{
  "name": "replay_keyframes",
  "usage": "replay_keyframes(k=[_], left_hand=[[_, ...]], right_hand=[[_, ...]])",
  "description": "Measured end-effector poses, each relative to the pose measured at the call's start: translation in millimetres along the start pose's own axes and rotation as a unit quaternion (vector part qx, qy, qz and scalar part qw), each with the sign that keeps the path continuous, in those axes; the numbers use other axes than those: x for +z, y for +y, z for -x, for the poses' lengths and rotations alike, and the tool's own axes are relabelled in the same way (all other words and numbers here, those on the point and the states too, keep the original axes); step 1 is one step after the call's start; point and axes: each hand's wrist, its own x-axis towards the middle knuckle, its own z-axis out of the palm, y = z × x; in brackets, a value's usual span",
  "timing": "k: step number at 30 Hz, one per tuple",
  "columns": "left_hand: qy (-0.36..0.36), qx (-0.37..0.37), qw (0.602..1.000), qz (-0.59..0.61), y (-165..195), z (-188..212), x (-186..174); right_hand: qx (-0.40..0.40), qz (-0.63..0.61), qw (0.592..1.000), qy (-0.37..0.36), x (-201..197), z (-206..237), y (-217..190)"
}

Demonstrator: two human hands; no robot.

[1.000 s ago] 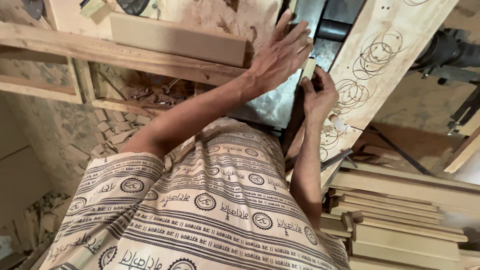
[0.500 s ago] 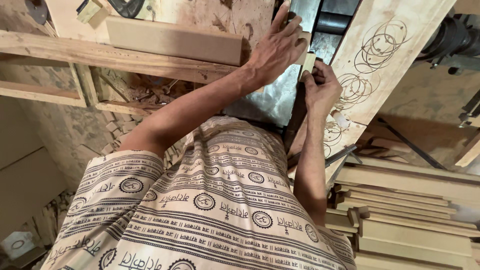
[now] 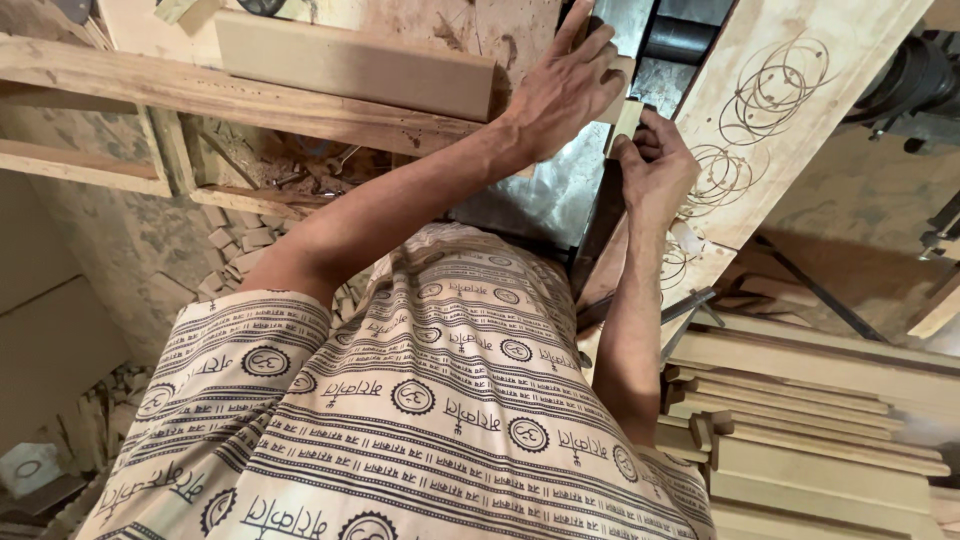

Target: The person holds small wooden blocks and presses them against a woodworking machine, working pieces one at a time and setting them aside. Near the end, the person picks up a squeeze bottle and applies glue onto a wood piece on the workbench.

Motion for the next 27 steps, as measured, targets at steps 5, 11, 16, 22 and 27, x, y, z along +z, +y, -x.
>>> replay_keyframes(k=[5,11,16,22,27], left_hand=[[0.023,-0.004,1.0,-0.01,-1,0,13],[0.0,-0.011,1.0,-0.005,-1,-1,17],[0.018,0.008,1.0,-0.014,-3,0,6],[0.041,0.012,0.999,-0.003,-7,-2,7],[0.054,0.009,0.998,-0.007,-5,-3,5]], right_hand=[[-0.012,0.072,0.997,0.011,0,-1,5],[-0.002,0.056,0.998,0.005,-2,-5,14],[0.005,0.013,1.0,-0.011,-3,-6,14],[0.008,0.012,1.0,-0.006,-2,-5,12],[-0.017,0.034,0.999,0.0,-2,-3,10]])
